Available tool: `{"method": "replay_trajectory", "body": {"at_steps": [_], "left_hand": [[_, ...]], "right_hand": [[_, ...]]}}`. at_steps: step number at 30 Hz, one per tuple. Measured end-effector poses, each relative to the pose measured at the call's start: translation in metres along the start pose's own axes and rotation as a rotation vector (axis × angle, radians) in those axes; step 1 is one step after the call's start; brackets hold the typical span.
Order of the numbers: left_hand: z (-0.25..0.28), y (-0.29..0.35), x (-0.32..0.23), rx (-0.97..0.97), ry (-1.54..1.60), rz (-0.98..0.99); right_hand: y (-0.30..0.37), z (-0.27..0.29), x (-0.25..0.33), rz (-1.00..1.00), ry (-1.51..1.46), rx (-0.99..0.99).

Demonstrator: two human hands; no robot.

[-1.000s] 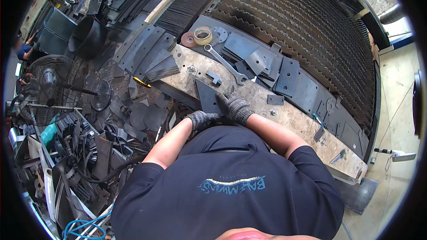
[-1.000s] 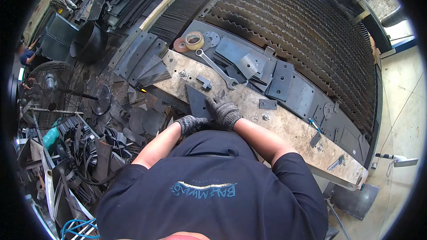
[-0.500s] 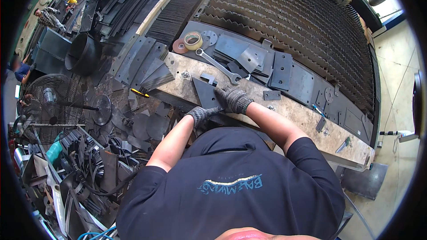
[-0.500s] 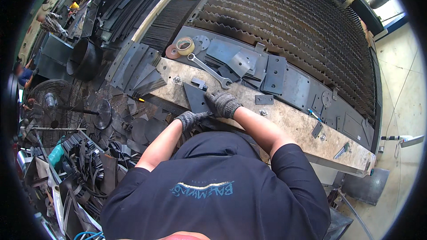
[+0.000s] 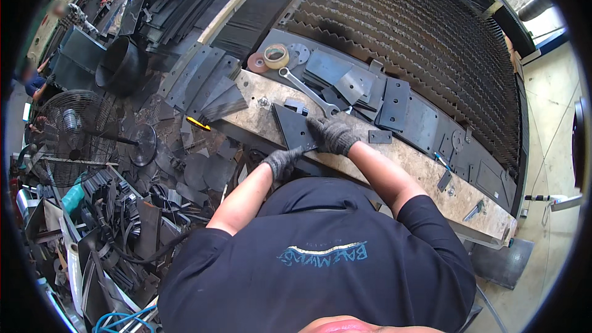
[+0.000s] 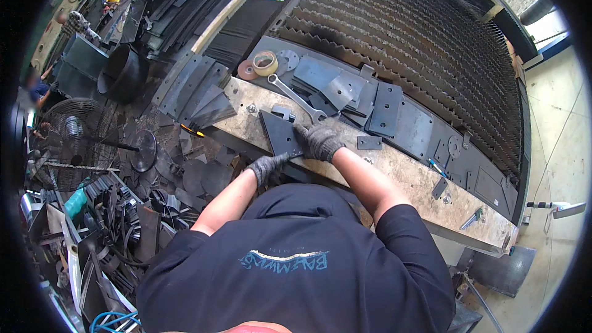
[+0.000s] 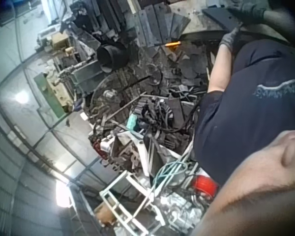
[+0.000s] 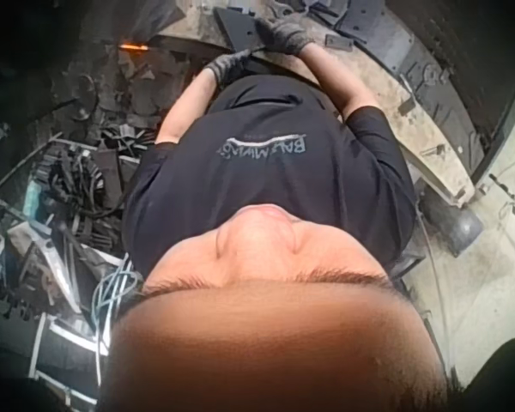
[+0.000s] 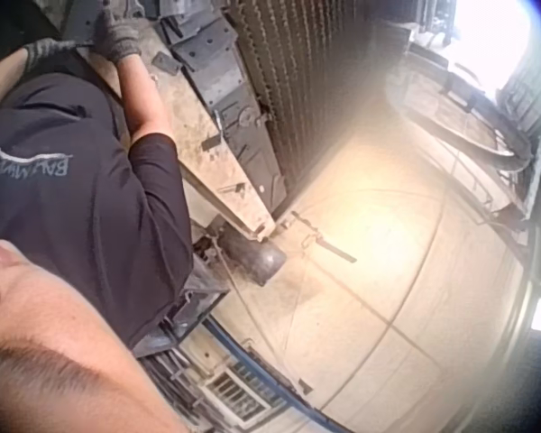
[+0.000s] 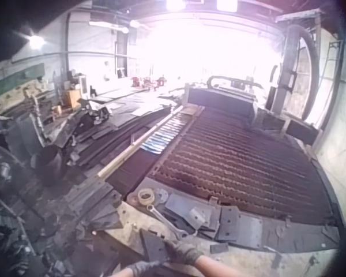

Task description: The person is assembling and measuring metal plates on a workbench near industrial machinery.

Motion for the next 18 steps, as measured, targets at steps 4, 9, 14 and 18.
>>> {"method": "replay_trajectory", "body": {"at_steps": [4, 9, 14, 18], "left_hand": [[-0.03, 0.08, 0.002, -0.042, -0.277, -0.049], [-0.037, 0.08, -0.003, -0.145, -0.213, -0.243], [-0.05, 0.088, -0.029, -0.115, 0.061, -0.142], [-0.077, 0.126, -0.071, -0.079, 0.006, -0.163]], "right_hand": [[0.018, -0.005, -0.004, -0.017, -0.051, -0.085], [0.084, 0.0, -0.016, -0.155, -0.165, -0.356], [0.164, -0.033, -0.029, -0.36, -0.321, -0.464], [0.202, -0.044, -0.016, -0.518, -0.406, -0.365]]}}
Point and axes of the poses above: each hand's wrist, its own y-axis away from the middle knuckle, its own z-axis out of the back of the hand, x = y × z, the point moved 2 cm from there along -y, towards the middle knuckle, and after that the axes turned 6 degrees about -x, right-handed, at the moved point
